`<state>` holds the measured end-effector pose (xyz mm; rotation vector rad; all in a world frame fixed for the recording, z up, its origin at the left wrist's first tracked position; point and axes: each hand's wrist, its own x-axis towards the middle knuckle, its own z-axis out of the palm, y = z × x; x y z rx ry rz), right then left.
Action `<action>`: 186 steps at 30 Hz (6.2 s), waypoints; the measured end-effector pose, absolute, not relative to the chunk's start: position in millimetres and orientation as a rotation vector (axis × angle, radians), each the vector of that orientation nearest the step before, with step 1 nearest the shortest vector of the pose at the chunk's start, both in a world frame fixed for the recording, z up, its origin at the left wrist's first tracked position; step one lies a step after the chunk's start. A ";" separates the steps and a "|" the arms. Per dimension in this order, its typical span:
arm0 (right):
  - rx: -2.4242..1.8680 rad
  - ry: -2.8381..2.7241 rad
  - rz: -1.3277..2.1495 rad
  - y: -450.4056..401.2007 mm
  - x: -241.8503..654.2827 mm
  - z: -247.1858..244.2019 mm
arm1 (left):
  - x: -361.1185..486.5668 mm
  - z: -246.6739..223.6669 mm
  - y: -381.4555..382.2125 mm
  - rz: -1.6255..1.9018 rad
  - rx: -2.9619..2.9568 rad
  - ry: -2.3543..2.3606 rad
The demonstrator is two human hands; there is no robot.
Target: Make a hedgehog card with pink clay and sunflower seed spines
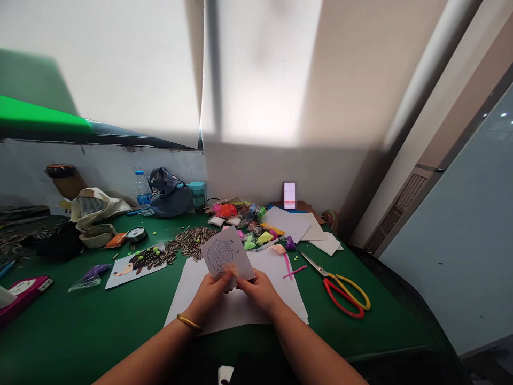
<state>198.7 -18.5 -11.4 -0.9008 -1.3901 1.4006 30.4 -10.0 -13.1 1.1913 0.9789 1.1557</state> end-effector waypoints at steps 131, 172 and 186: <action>-0.952 -1.220 1.399 -16.5 200.4 -9.8 | 32.1 -17.3 -9.4 1.074 1.261 0.903; -0.912 -1.197 1.430 -18.3 200.7 -10.2 | 32.1 -12.0 -11.5 1.004 1.351 0.933; -0.928 -1.149 1.381 -12.7 201.9 -21.3 | 32.4 -6.8 -12.0 1.043 1.308 0.893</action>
